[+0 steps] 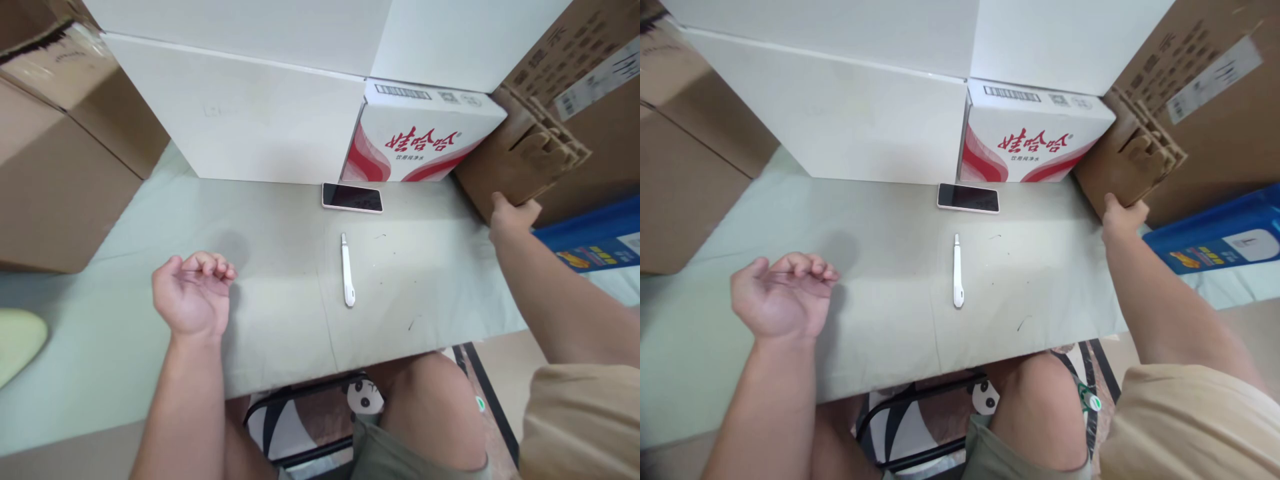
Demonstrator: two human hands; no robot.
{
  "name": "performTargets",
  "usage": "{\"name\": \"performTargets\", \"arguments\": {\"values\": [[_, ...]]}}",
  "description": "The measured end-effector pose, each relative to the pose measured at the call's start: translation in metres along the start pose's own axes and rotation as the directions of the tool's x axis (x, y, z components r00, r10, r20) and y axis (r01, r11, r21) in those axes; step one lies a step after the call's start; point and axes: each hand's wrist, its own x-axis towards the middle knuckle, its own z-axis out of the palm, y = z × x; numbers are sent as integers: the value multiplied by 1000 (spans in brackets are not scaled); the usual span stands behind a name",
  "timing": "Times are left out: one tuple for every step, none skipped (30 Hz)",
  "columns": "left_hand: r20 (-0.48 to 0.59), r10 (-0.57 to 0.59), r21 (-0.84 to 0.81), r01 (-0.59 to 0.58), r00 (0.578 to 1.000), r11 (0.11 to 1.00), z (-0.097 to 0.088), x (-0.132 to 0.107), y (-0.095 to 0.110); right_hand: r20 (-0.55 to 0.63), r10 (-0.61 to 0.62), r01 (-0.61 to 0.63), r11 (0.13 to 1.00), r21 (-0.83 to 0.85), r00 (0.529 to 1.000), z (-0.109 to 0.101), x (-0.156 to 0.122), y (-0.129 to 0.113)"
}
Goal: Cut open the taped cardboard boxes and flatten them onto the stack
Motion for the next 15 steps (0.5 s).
{"name": "performTargets", "arguments": {"values": [[-4, 1, 0, -1, 1000, 1000, 0, 0, 0, -13, 4, -4, 1000, 6, 1000, 0, 4, -5], [-7, 2, -1, -2, 1000, 1000, 1, 0, 0, -21, 7, -7, 1000, 17, 1000, -1, 10, -12], [-8, 4, -3, -4, 1000, 1000, 1, 0, 1, -24, 10, -9, 999, 31, 1000, -2, 16, -19], [-8, 5, -3, -5, 1000, 1000, 1, 1, 1, -21, 12, -11, 999, 47, 1000, -3, 23, -25], [-6, 6, -3, -6, 1000, 1000, 1, 1, 1, -13, 15, -14, 998, 63, 1000, -4, 29, -31], [-4, 8, -2, -8, 1000, 1000, 1, 0, 1, -3, 17, -17, 997, 76, 1000, -5, 35, -35], [-1, 9, -2, -9, 1000, 1000, 1, 0, 1, 7, 18, -18, 996, 84, 1000, -6, 40, -36], [2, 9, -2, -9, 1000, 1000, 1, 0, 0, 18, 15, -16, 996, 86, 1000, -6, 43, -36], [5, 10, -4, -10, 1000, 1000, 0, 0, 0, 28, 9, -11, 996, 83, 1000, -5, 46, -32], [10, 9, -7, -9, 1000, 1000, 0, 0, -1, 34, -4, 1, 997, 73, 999, -4, 47, -27], [15, 10, -10, -10, 1000, 1000, -1, -1, -2, 34, -23, 21, 998, 57, 999, -2, 47, -20], [21, 11, -11, -11, 1000, 1000, -1, -1, -3, 31, -53, 51, 998, 35, 998, -1, 46, -12], [26, 13, -11, -13, 1000, 1000, -2, -1, -4, 26, -95, 94, 995, 10, 995, 1, 44, -3], [33, 17, -9, -17, 999, 1000, -3, -1, -4, 24, -158, 159, 987, -22, 987, 2, 41, 6], [43, 20, -4, -20, 999, 1000, -4, 0, -5, 27, -233, 234, 971, -56, 972, 3, 38, 14]]}}
